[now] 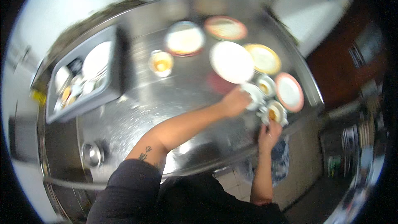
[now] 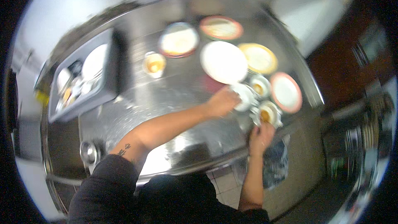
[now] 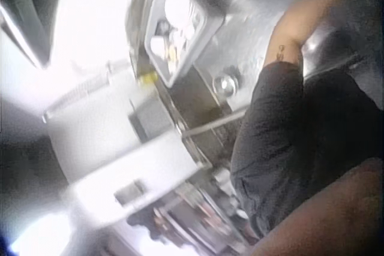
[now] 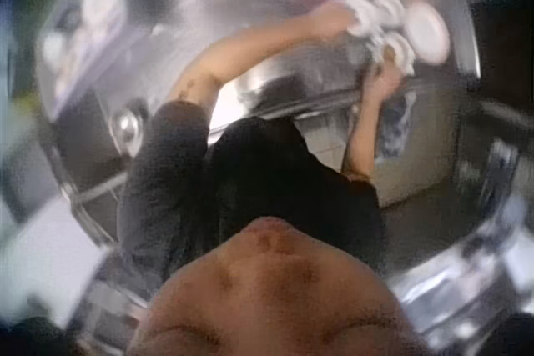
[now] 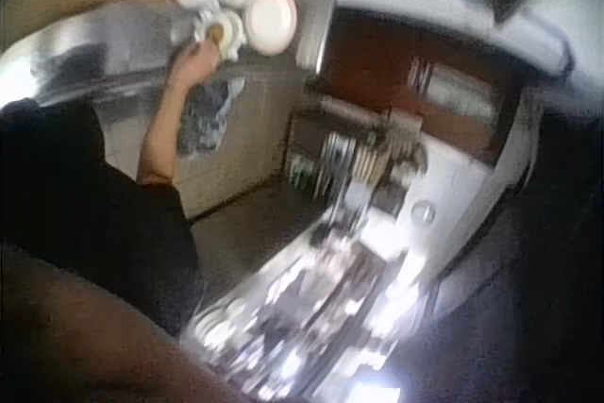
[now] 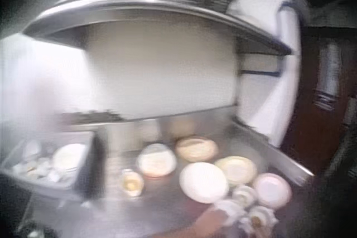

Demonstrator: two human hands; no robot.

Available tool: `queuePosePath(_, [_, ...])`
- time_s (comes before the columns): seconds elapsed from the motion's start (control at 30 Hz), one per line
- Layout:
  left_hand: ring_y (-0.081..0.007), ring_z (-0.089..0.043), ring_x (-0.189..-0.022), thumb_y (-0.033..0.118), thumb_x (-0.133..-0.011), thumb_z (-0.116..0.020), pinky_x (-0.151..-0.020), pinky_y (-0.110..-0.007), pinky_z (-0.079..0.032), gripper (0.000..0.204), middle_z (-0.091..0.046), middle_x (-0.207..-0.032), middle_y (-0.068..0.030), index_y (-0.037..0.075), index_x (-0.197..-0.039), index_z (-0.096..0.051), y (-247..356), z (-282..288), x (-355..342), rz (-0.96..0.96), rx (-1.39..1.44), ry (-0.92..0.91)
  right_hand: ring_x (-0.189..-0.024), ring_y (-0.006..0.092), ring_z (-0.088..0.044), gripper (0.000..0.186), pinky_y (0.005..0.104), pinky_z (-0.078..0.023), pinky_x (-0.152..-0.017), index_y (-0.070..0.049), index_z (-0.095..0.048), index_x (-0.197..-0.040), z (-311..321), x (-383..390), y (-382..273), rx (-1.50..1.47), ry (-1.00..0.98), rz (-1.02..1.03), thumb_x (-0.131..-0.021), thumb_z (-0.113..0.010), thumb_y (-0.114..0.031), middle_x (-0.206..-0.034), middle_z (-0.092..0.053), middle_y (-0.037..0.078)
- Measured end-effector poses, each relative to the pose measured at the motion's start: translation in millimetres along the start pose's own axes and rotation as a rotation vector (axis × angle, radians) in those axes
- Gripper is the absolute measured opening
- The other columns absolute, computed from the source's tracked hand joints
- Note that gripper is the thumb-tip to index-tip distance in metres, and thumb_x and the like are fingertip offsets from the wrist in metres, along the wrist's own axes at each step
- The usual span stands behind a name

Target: The person clears dishes into a plastic bin, wipes the stainless steel workstation with a squeegee, and then prepares a bowl with water and a sponge to continue cleaning the area.

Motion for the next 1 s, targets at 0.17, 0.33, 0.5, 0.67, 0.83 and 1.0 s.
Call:
queuePosePath(0.17, [-0.0293, -0.054, -0.097, 0.017, -0.073, -0.071, -0.088, -0.040, -0.039, 0.036, -0.056, -0.098, -0.0124, 0.005, -0.103, -0.055, -26, 111, 124, 0.331, 0.612, 0.155, -0.102, 0.0352, -0.047, 0.032, 0.0444, -0.037, -0.091, 0.002, -0.057, -0.106, 4, 12, 2, 0.062, 0.038, 0.072, -0.075, -0.064, -0.003, -0.105, -0.054, 0.019])
queuePosePath(0.33, [-0.0170, -0.052, -0.103, 0.019, -0.078, -0.070, -0.087, -0.030, -0.043, 0.048, -0.055, -0.108, -0.0063, 0.002, -0.118, -0.051, -126, 267, 299, 0.794, 0.710, 0.458, -0.100, 0.0355, -0.048, 0.031, 0.0446, -0.039, -0.088, 0.004, -0.055, -0.104, 4, 9, -44, 0.001, 0.018, 0.232, -0.074, -0.065, -0.001, -0.104, -0.054, 0.019])
queuePosePath(0.5, [-0.0237, -0.057, -0.100, 0.033, -0.077, -0.068, -0.086, -0.031, -0.045, 0.068, -0.054, -0.117, -0.0208, -0.009, -0.124, -0.044, -231, 371, 515, 1.323, 0.446, 0.725, -0.099, 0.0363, -0.049, 0.029, 0.0472, -0.038, -0.088, 0.005, -0.054, -0.098, -20, 6, -174, -0.225, -0.044, 0.382, -0.076, -0.068, -0.008, -0.100, -0.055, 0.019])
queuePosePath(0.67, [-0.0303, -0.061, -0.090, 0.029, -0.078, -0.062, -0.082, -0.037, -0.046, 0.051, -0.062, -0.100, -0.0211, -0.004, -0.116, -0.054, -279, 392, 661, 1.416, -0.129, 0.372, -0.098, 0.0329, -0.051, 0.036, 0.0412, -0.040, -0.089, 0.002, -0.055, -0.096, -35, 17, -388, -0.526, -0.118, 0.601, -0.067, -0.074, -0.006, -0.100, -0.057, 0.016])
queuePosePath(0.83, [-0.0344, -0.059, -0.094, 0.025, -0.075, -0.064, -0.084, -0.040, -0.044, 0.039, -0.062, -0.100, -0.0182, 0.002, -0.106, -0.061, -292, 370, 723, 1.386, -0.315, 0.067, -0.094, 0.0312, -0.055, 0.037, 0.0375, -0.043, -0.084, 0.000, -0.060, -0.099, -66, 47, -613, -0.723, -0.316, 0.812, -0.067, -0.074, -0.010, -0.096, -0.060, 0.015])
queuePosePath(1.0, [-0.0298, -0.054, -0.103, 0.017, -0.073, -0.062, -0.098, -0.047, -0.031, 0.030, -0.061, -0.101, -0.0124, 0.010, -0.103, -0.063, -306, 355, 733, 1.262, -0.348, 0.149, -0.095, 0.0314, -0.055, 0.040, 0.0384, -0.045, -0.084, -0.002, -0.058, -0.105, -117, 79, -761, -0.740, -0.482, 0.894, -0.070, -0.068, -0.017, -0.096, -0.061, 0.014])
Point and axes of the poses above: each hand's wrist, its own x-axis away from the middle knuckle, its own z-axis out of the back of the hand, y = z × x, the point moved 7 cm from there along -x, towards the middle knuckle
